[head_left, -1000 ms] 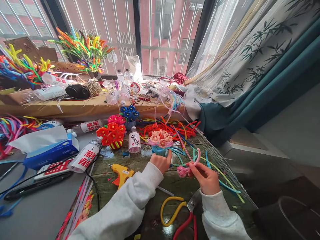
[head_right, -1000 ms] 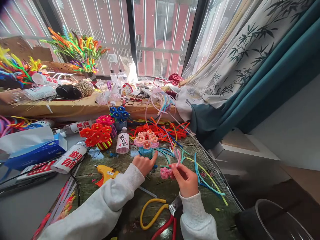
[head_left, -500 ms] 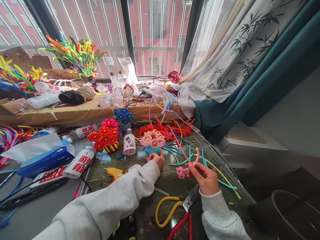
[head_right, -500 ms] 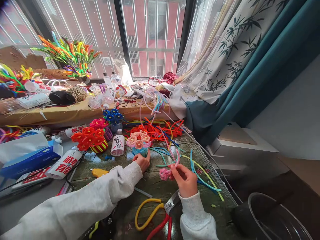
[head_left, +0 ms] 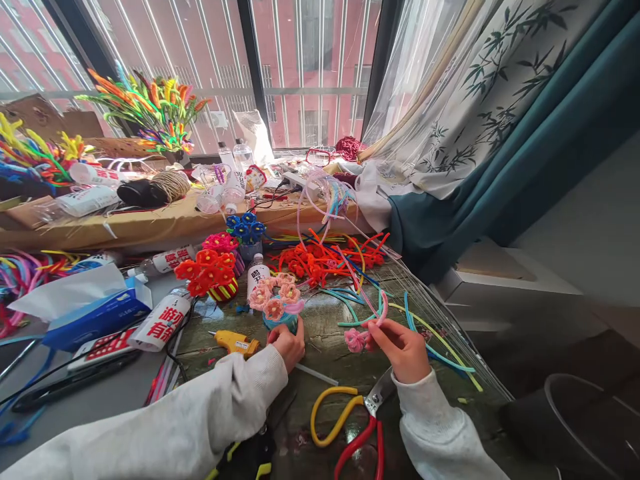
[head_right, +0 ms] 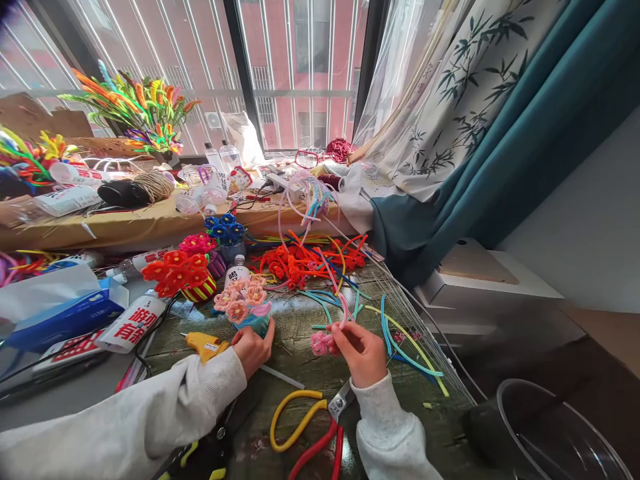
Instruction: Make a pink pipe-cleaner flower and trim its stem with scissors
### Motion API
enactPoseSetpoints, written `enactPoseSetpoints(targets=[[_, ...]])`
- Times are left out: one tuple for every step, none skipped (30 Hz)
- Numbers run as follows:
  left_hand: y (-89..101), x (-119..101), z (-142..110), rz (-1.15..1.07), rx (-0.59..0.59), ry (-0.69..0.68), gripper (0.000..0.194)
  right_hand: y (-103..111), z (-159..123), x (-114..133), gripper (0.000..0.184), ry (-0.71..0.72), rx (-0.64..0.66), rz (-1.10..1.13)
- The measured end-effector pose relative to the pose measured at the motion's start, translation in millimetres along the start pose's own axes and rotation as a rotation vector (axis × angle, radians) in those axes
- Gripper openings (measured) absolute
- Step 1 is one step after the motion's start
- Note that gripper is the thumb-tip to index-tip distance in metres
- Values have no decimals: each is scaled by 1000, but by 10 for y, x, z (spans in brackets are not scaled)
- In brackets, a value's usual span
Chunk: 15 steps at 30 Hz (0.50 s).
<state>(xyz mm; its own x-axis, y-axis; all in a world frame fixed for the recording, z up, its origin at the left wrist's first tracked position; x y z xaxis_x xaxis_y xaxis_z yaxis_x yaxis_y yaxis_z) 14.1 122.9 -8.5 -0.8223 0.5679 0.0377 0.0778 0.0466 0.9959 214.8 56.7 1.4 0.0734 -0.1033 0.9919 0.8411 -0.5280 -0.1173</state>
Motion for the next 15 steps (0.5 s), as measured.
enactPoseSetpoints(targets=[[9, 21, -67, 10, 4, 13, 33, -60, 30, 29, 36, 6, 38, -1], [21, 33, -128, 20, 9, 25, 35, -123, 68, 59, 37, 12, 79, -1], [36, 34, -186, 26, 13, 37, 40, -193, 112, 91, 37, 20, 129, -1], [54, 24, -241, 28, 17, 46, 46, -269, 160, 118, 38, 24, 192, -7], [76, 4, -293, 23, 22, 51, 51, -329, 215, 142, 38, 26, 222, -4], [101, -25, -341, 9, 27, 56, 53, -384, 273, 159, 38, 24, 242, 1], [127, -65, -385, -17, 34, 53, 50, -437, 331, 168, 38, 21, 265, 9], [156, -109, -420, -53, 41, 51, 45, -486, 386, 171, 39, 15, 287, 20], [186, -154, -445, -99, 49, 53, 38, -527, 439, 165, 40, 7, 306, 31], [220, -201, -455, -157, 49, 51, 37, -560, 489, 153, 41, -3, 324, 41], [259, -237, -448, -218, 32, 64, 37, -584, 537, 133, 42, -15, 340, 50], [295, -264, -424, -282, 7, 86, 36, -598, 582, 109, 43, -29, 352, 58], [327, -278, -385, -354, -32, 119, 37, -603, 627, 80, 43, -43, 362, 66], [347, -286, -334, -431, -73, 150, 40, -601, 671, 48, 43, -57, 369, 74], [352, -293, -273, -517, -114, 176, 43, -593, 714, 16, 42, -71, 373, 82]])
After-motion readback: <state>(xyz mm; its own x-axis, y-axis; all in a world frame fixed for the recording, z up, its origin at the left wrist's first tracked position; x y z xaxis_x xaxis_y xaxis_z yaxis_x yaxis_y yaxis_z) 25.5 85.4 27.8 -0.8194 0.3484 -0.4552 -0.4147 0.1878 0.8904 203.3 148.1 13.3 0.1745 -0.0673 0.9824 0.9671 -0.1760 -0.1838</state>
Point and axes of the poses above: each hand's wrist, its own z-axis towards the middle knuckle, its own y-axis out of the back of the hand, x = y × z, the point moved 5 cm from there along z, towards the middle knuckle, and after that the axes turned 6 degrees about -x, right-handed, at the moved point
